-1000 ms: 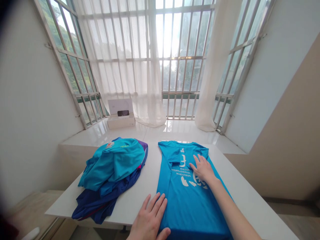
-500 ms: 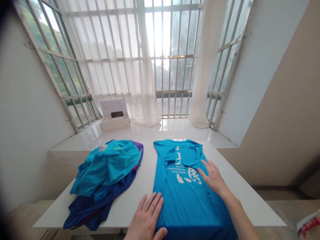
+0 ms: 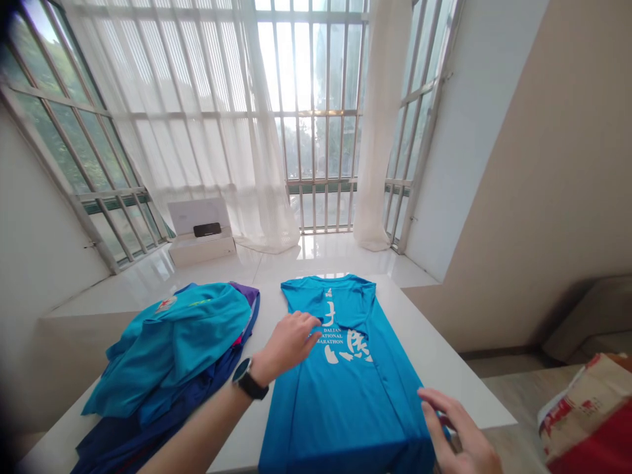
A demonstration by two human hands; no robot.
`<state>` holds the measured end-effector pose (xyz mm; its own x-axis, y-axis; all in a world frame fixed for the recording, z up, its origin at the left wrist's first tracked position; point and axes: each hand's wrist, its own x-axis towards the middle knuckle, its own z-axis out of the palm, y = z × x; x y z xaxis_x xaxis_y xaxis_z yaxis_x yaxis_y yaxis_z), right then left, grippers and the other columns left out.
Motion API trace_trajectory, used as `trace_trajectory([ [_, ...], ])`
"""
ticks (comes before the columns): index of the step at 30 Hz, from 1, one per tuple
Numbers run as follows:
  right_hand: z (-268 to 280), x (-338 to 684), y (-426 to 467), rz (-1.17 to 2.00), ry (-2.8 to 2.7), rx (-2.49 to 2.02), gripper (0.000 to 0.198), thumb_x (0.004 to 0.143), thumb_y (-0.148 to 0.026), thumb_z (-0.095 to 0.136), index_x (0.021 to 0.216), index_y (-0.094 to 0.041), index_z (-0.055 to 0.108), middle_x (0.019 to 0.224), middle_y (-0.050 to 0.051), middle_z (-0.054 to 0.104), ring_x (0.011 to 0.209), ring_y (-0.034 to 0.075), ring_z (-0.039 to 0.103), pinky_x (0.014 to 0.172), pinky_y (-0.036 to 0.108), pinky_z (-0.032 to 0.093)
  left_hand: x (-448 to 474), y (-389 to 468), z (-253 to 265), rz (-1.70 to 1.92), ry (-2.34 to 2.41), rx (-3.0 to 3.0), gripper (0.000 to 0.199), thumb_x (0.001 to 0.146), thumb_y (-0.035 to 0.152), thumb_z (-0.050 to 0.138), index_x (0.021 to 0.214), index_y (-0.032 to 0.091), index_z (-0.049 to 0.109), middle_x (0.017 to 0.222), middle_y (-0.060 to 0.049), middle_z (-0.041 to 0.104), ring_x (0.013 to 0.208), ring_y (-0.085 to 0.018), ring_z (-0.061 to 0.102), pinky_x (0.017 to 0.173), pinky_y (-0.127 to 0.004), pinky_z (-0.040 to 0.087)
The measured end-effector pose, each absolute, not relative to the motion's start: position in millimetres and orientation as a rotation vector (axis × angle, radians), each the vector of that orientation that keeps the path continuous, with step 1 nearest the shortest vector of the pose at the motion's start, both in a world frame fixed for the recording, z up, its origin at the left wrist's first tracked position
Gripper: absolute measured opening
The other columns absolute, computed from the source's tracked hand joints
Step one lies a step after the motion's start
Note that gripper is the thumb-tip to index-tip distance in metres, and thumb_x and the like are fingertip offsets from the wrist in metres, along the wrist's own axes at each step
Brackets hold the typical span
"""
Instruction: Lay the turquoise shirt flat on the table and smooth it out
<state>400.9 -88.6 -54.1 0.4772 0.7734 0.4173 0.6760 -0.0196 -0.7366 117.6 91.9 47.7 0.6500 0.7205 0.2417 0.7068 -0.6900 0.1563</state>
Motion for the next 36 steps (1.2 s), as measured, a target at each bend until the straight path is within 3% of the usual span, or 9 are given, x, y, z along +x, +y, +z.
trace_trajectory([
  [4, 5.3, 407.9, 9.2, 0.330, -1.439, -1.679, 0.038, 0.088, -0.054, 0.049, 0.108, -0.027, 0.067, 0.097, 0.007, 0.075, 0.080, 0.023, 0.072, 0.071, 0.034, 0.060, 168.2, 164.6, 51.3, 0.344, 1.244, 2.796, 0.026, 0.101, 0.031, 0.047, 0.109, 0.019, 0.068, 0.107, -0.008, 0.071, 0.101, -0.024, 0.064, 0.083, -0.031, 0.050],
  [9, 11.2, 435.5, 146.2, 0.283, -1.701, -1.723, 0.041, 0.089, -0.030, 0.034, 0.112, -0.021, 0.067, 0.090, 0.007, 0.075, 0.068, 0.019, 0.070, 0.069, 0.033, 0.057, 212.1, 219.2, 32.5, 0.335, 1.249, 2.784, 0.027, 0.102, 0.030, 0.044, 0.109, 0.022, 0.069, 0.109, -0.007, 0.071, 0.103, -0.023, 0.065, 0.085, -0.031, 0.051],
  [12, -7.7, 451.6, 208.6, 0.235, -1.739, -1.750, 0.041, 0.086, -0.022, 0.036, 0.111, -0.022, 0.069, 0.110, 0.008, 0.075, 0.093, 0.022, 0.072, 0.089, 0.036, 0.055, 233.5, 248.8, 19.3, 0.320, 1.291, 2.773, 0.026, 0.101, 0.029, 0.045, 0.108, 0.020, 0.068, 0.108, -0.009, 0.071, 0.103, -0.024, 0.064, 0.086, -0.034, 0.051],
  [15, -30.3, 460.9, 248.3, 0.211, -1.793, -1.785, 0.042, 0.085, -0.018, 0.040, 0.115, -0.023, 0.069, 0.127, 0.007, 0.070, 0.121, 0.024, 0.062, 0.107, 0.040, 0.046, 249.6, 275.2, 2.6, 0.313, 1.332, 2.766, 0.026, 0.101, 0.028, 0.045, 0.111, 0.017, 0.066, 0.112, -0.013, 0.068, 0.107, -0.026, 0.062, 0.088, -0.037, 0.050],
  [18, -48.7, 466.5, 269.1, 0.242, -1.873, -1.821, 0.044, 0.085, -0.017, 0.042, 0.121, -0.021, 0.067, 0.134, 0.009, 0.066, 0.124, 0.025, 0.060, 0.107, 0.040, 0.045, 257.0, 290.5, -16.1, 0.314, 1.361, 2.759, 0.026, 0.101, 0.025, 0.044, 0.113, 0.013, 0.064, 0.112, -0.015, 0.066, 0.107, -0.027, 0.061, 0.088, -0.039, 0.050],
  [22, -58.8, 478.8, 280.8, 0.299, -1.960, -1.861, 0.041, 0.083, -0.021, 0.046, 0.116, -0.019, 0.070, 0.125, 0.012, 0.070, 0.114, 0.027, 0.066, 0.101, 0.040, 0.049, 257.9, 295.4, -32.9, 0.324, 1.384, 2.751, 0.026, 0.100, 0.025, 0.044, 0.109, 0.013, 0.065, 0.113, -0.015, 0.064, 0.108, -0.028, 0.060, 0.088, -0.040, 0.049],
  [29, -54.7, 501.9, 280.6, 0.429, -2.019, -1.895, 0.045, 0.062, -0.016, 0.055, 0.101, -0.020, 0.076, 0.110, 0.009, 0.077, 0.102, 0.029, 0.071, 0.092, 0.038, 0.054, 255.3, 297.6, -33.7, 0.316, 1.334, 2.758, 0.030, 0.100, 0.037, 0.047, 0.108, 0.018, 0.069, 0.110, -0.012, 0.065, 0.106, -0.027, 0.059, 0.090, -0.041, 0.048],
  [36, -47.0, 505.5, 278.1, 0.458, -1.999, -1.896, 0.022, 0.068, -0.033, 0.057, 0.078, -0.023, 0.074, 0.087, 0.007, 0.078, 0.085, 0.029, 0.071, 0.076, 0.037, 0.054, 252.0, 300.5, -31.5, 0.301, 1.298, 2.771, 0.025, 0.098, 0.033, 0.050, 0.108, 0.022, 0.071, 0.109, -0.009, 0.067, 0.105, -0.025, 0.060, 0.091, -0.039, 0.048],
])
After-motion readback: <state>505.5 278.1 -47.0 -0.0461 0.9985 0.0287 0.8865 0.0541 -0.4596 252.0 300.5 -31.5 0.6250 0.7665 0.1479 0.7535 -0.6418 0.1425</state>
